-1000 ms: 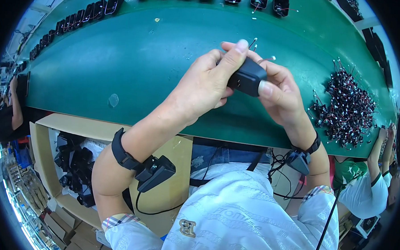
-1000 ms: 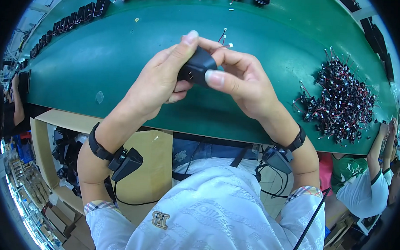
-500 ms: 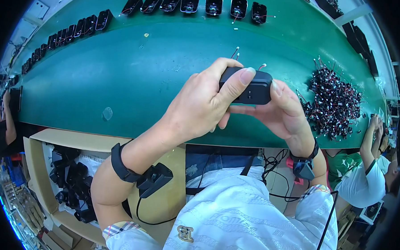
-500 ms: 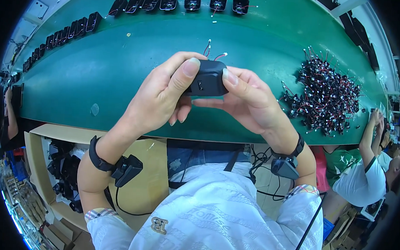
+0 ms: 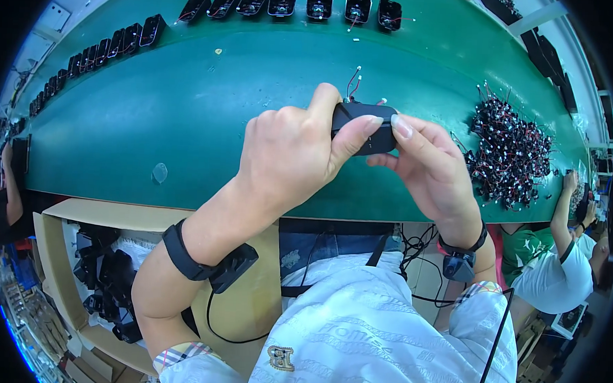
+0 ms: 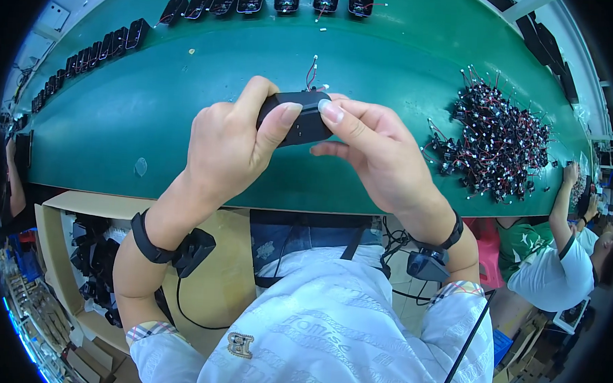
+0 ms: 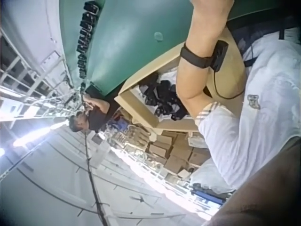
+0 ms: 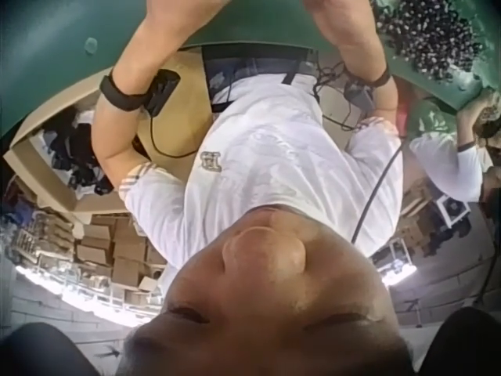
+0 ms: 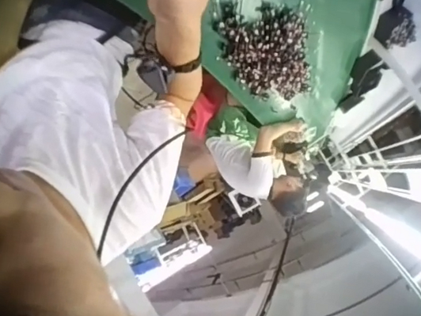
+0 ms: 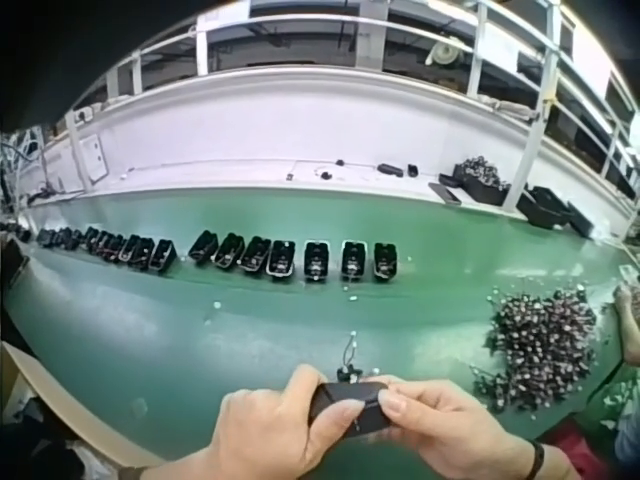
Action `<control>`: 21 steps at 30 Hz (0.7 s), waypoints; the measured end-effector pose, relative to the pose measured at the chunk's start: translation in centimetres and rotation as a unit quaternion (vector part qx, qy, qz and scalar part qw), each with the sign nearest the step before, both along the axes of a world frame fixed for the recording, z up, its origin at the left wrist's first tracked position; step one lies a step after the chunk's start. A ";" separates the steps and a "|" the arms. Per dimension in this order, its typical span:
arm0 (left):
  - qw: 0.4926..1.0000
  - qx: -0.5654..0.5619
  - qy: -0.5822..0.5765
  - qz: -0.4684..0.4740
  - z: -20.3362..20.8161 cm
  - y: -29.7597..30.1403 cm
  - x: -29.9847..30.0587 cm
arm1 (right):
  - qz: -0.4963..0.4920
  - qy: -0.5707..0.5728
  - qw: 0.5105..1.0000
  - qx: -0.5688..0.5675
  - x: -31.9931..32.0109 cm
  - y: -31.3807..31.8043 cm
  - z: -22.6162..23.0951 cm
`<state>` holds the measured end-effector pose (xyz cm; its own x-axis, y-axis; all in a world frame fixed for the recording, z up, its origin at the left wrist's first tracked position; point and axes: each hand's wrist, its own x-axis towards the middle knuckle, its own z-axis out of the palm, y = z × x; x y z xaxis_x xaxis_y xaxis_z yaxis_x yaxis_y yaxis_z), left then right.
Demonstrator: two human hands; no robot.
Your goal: The person assembles electronic devices by hand, picking up a black plastic housing and a circuit board with wires, fitting the board into the housing, and snapping a plastic cover onto it. The person then places the assembled unit onto the workbench and repeats the process.
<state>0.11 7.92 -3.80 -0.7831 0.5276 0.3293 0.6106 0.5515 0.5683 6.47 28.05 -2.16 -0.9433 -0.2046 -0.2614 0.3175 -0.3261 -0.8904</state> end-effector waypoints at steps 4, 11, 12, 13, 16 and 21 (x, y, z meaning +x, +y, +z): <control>1.000 0.016 0.015 -0.013 0.3 0.1 -0.2 | 0.009 0.033 0.999 0.001 0.1 0.2 0.0; 0.997 0.062 -0.029 -0.042 -0.3 0.2 -1.0 | 0.015 0.021 0.997 -0.078 0.0 -0.6 -0.6; 0.996 0.077 -0.018 -0.026 -0.2 0.5 -0.8 | 0.026 0.014 0.997 -0.068 0.0 -0.5 -0.5; 0.996 0.093 -0.006 -0.010 0.0 0.6 -0.7 | 0.025 0.016 0.997 -0.069 -0.1 -0.5 -0.5; 0.997 0.066 0.043 -0.007 0.1 0.8 -1.0 | 0.021 0.016 0.996 -0.082 -0.8 0.6 -0.5; 0.999 0.004 0.043 0.004 1.1 -1.4 -1.7 | 0.100 0.266 0.937 0.202 -4.4 3.2 0.5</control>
